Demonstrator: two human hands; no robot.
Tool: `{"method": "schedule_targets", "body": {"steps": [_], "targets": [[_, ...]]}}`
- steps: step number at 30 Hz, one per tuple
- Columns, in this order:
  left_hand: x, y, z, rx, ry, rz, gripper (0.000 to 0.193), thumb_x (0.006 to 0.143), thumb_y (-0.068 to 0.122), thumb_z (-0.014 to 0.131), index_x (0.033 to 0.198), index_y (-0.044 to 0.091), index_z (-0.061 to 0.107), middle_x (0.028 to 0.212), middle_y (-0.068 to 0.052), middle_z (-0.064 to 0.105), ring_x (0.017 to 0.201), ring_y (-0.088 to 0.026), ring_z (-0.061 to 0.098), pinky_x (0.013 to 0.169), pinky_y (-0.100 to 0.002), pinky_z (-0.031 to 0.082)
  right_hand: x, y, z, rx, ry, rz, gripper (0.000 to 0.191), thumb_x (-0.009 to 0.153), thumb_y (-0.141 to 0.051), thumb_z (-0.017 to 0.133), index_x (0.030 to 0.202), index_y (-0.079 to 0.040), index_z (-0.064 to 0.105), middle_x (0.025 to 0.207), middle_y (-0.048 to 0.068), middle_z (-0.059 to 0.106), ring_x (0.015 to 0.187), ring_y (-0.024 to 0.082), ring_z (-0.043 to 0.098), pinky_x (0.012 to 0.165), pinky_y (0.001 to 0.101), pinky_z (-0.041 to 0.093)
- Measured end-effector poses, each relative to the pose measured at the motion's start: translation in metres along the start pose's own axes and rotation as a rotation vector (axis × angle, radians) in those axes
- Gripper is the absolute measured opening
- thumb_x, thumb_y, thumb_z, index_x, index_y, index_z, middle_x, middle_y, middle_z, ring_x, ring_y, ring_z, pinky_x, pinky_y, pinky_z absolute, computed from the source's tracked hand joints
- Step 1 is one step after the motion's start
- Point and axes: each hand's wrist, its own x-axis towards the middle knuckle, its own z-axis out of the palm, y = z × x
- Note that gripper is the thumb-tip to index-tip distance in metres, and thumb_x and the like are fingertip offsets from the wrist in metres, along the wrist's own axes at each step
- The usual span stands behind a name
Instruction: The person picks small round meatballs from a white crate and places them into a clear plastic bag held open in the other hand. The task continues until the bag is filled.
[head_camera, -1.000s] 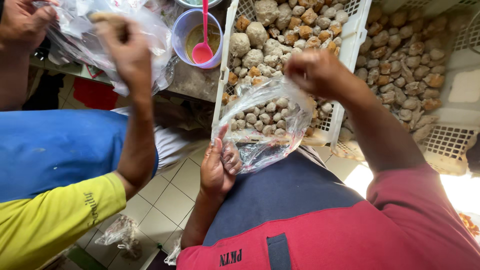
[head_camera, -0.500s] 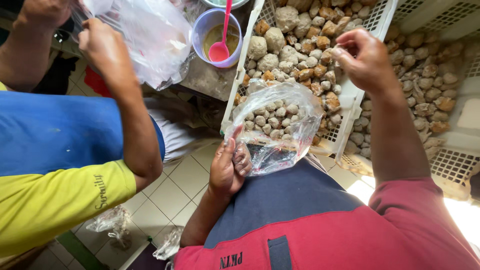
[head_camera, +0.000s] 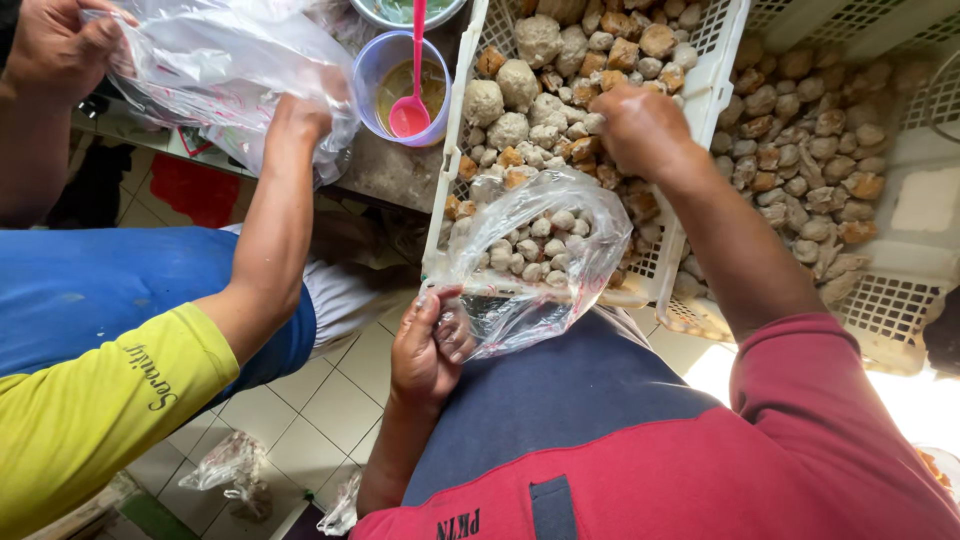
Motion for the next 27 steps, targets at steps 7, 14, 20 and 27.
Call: {"method": "schedule_targets", "body": {"steps": [7, 14, 20, 27], "targets": [[-0.005, -0.001, -0.011, 0.004, -0.056, -0.007, 0.024, 0.111, 0.021, 0.052, 0.113, 0.000, 0.063, 0.073, 0.001, 0.039, 0.060, -0.010, 0.039, 0.052, -0.025, 0.037, 0.001, -0.004, 0.035, -0.311, -0.132, -0.125, 0.016, 0.099, -0.011, 0.061, 0.112, -0.005, 0.070, 0.107, 0.015, 0.070, 0.101, 0.029, 0.066, 0.085, 0.0442, 0.057], [-0.005, 0.000, -0.003, 0.010, -0.020, -0.060, 0.035, 0.109, 0.026, 0.052, 0.134, 0.003, 0.059, 0.073, 0.002, 0.038, 0.060, -0.009, 0.039, 0.052, -0.024, 0.037, -0.035, 0.016, -0.031, 0.356, -0.011, -0.054, 0.023, 0.100, -0.014, 0.066, 0.119, -0.003, 0.069, 0.105, 0.015, 0.072, 0.093, 0.025, 0.069, 0.081, 0.0389, 0.057], [0.005, 0.001, 0.010, -0.016, -0.090, -0.072, 0.041, 0.108, 0.028, 0.053, 0.144, 0.008, 0.053, 0.075, 0.002, 0.038, 0.062, -0.010, 0.039, 0.052, -0.024, 0.037, -0.108, -0.057, -0.074, 0.919, -0.010, -0.713, 0.024, 0.096, -0.005, 0.069, 0.120, -0.007, 0.068, 0.112, 0.009, 0.072, 0.092, 0.014, 0.071, 0.077, 0.0280, 0.063], [0.003, 0.004, -0.006, -0.069, -0.053, -0.047, 0.039, 0.108, 0.029, 0.055, 0.142, 0.009, 0.056, 0.075, 0.002, 0.038, 0.063, -0.011, 0.038, 0.053, -0.025, 0.035, -0.108, -0.072, -0.021, 0.532, 0.106, -0.450, 0.014, 0.099, -0.012, 0.066, 0.111, -0.006, 0.072, 0.102, 0.012, 0.074, 0.089, 0.022, 0.072, 0.076, 0.0324, 0.063]]}}
